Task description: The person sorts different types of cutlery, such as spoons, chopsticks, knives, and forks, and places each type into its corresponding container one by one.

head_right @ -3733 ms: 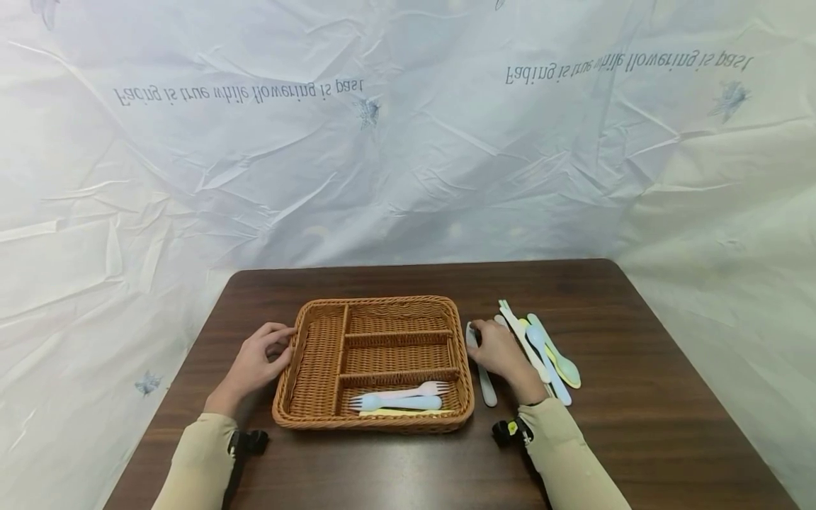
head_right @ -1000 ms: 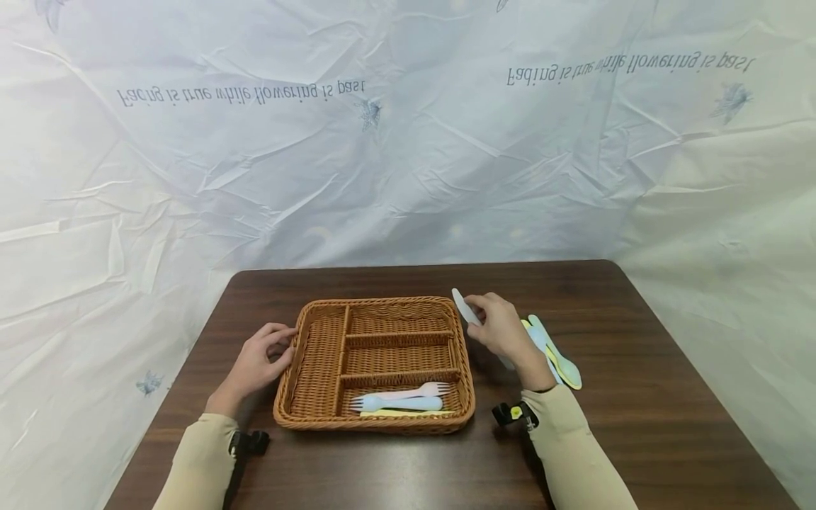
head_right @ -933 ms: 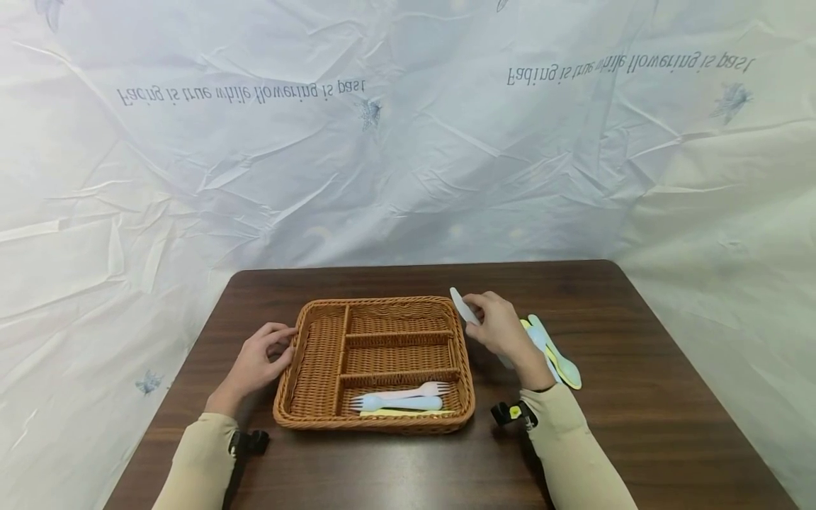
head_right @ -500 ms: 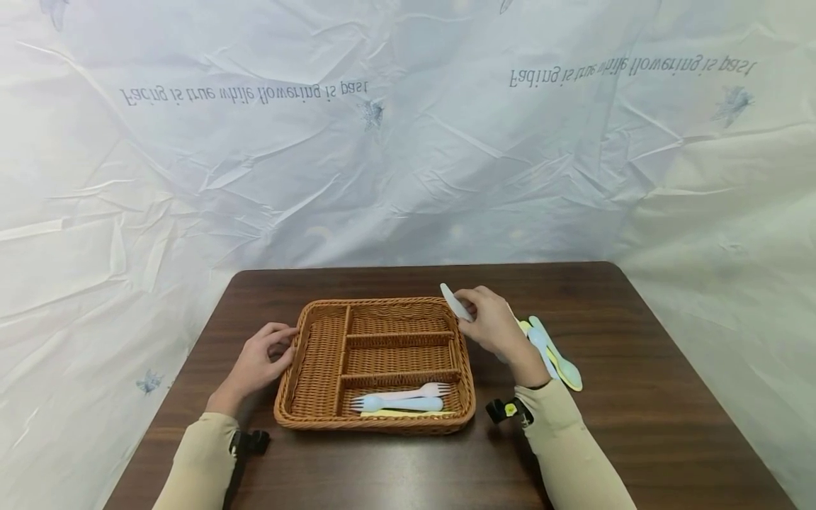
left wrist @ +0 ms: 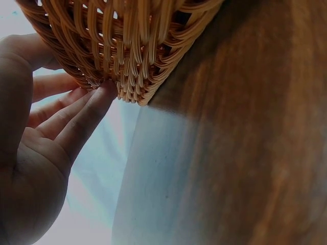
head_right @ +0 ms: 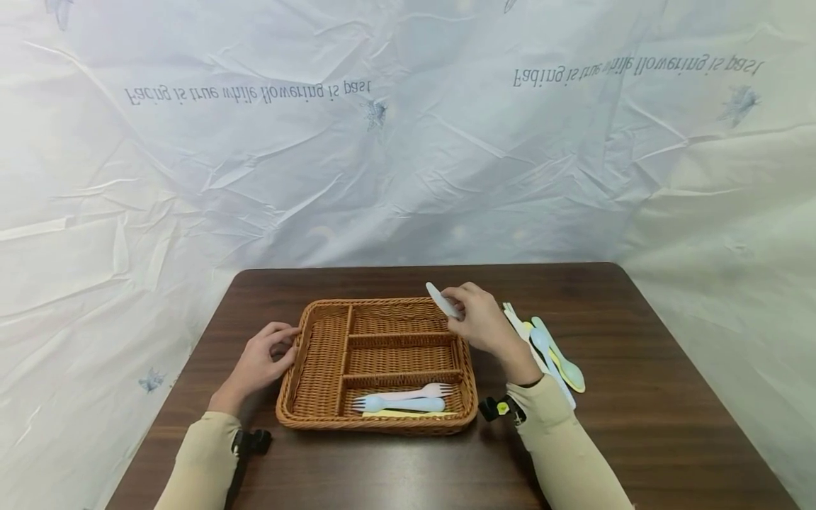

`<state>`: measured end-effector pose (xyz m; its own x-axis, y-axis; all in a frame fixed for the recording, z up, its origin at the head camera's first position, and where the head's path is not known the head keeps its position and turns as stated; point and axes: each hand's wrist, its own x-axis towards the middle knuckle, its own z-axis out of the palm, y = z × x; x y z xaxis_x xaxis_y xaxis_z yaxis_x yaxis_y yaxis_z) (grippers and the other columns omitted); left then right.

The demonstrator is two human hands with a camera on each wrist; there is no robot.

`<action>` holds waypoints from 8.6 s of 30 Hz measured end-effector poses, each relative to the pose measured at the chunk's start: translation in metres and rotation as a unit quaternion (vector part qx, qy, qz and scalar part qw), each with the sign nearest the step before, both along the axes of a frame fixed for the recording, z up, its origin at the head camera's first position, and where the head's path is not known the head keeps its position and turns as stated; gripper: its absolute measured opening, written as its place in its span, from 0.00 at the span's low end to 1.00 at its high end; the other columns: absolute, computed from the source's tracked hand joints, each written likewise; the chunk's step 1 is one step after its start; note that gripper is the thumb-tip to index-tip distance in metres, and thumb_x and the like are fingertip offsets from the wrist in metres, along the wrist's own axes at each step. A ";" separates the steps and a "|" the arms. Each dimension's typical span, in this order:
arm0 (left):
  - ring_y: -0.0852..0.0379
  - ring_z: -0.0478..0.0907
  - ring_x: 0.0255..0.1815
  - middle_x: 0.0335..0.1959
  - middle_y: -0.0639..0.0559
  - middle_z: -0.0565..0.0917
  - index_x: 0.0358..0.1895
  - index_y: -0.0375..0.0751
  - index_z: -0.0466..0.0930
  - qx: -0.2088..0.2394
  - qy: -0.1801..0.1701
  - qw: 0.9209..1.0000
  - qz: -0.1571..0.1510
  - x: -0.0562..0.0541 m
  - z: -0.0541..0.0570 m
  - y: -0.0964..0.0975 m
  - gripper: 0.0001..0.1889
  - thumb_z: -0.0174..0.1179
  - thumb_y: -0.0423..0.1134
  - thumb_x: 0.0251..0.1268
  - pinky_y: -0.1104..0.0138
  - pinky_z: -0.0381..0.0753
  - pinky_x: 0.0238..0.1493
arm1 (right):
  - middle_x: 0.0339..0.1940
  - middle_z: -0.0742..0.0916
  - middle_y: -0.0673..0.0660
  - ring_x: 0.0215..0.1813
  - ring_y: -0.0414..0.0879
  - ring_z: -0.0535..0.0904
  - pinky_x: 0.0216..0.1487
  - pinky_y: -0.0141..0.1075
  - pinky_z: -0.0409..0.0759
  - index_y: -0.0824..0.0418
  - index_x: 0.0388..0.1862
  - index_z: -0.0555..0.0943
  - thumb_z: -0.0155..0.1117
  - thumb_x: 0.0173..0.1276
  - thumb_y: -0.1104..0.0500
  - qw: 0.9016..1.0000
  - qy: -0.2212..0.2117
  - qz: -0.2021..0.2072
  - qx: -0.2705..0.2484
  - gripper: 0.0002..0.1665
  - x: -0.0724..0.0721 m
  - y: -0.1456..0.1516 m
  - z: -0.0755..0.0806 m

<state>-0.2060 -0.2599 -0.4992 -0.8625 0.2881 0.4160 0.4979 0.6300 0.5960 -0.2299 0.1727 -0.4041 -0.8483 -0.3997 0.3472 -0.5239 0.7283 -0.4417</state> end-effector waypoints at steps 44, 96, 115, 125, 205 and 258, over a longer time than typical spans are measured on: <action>0.55 0.82 0.40 0.49 0.44 0.75 0.56 0.32 0.79 -0.002 -0.005 1.000 0.001 0.002 0.001 0.000 0.17 0.60 0.30 0.64 0.64 0.86 0.40 | 0.48 0.81 0.56 0.42 0.44 0.80 0.39 0.36 0.82 0.59 0.59 0.80 0.67 0.62 0.65 0.988 0.040 0.145 0.042 0.25 0.020 -0.057 0.002; 0.57 0.81 0.40 0.49 0.46 0.75 0.57 0.32 0.79 -0.018 0.014 1.000 0.004 0.001 0.000 0.000 0.17 0.60 0.31 0.65 0.63 0.86 0.40 | 0.56 0.81 0.55 0.39 0.42 0.78 0.32 0.33 0.73 0.56 0.60 0.79 0.60 0.67 0.62 0.992 0.017 0.122 0.033 0.22 0.024 -0.052 -0.008; 0.57 0.82 0.39 0.48 0.46 0.75 0.56 0.33 0.79 -0.016 0.017 1.000 0.003 0.001 0.000 0.000 0.17 0.61 0.31 0.64 0.64 0.86 0.39 | 0.51 0.82 0.55 0.42 0.45 0.81 0.34 0.35 0.81 0.57 0.57 0.81 0.62 0.67 0.61 0.995 0.060 0.085 -0.006 0.18 0.021 -0.030 -0.001; 0.56 0.82 0.40 0.48 0.46 0.75 0.57 0.33 0.79 -0.016 0.008 1.000 0.008 0.003 0.002 0.001 0.17 0.61 0.31 0.64 0.64 0.86 0.40 | 0.49 0.83 0.57 0.39 0.45 0.81 0.32 0.36 0.80 0.57 0.56 0.81 0.64 0.66 0.62 0.995 0.072 0.067 -0.008 0.19 0.021 -0.020 0.001; 0.56 0.81 0.40 0.49 0.46 0.75 0.56 0.33 0.80 -0.013 0.007 1.000 0.006 0.003 0.002 0.001 0.17 0.61 0.30 0.64 0.64 0.86 0.40 | 0.43 0.83 0.67 0.40 0.57 0.81 0.38 0.52 0.81 0.68 0.53 0.80 0.64 0.66 0.61 0.988 0.020 -0.152 0.002 0.18 0.024 0.102 -0.045; 0.57 0.82 0.39 0.48 0.45 0.76 0.56 0.33 0.80 -0.001 0.009 1.000 -0.001 0.003 0.002 0.000 0.17 0.61 0.30 0.64 0.64 0.86 0.39 | 0.38 0.87 0.64 0.38 0.59 0.83 0.39 0.58 0.79 0.69 0.48 0.83 0.65 0.60 0.66 0.970 -0.089 -0.195 0.116 0.16 0.017 0.112 -0.082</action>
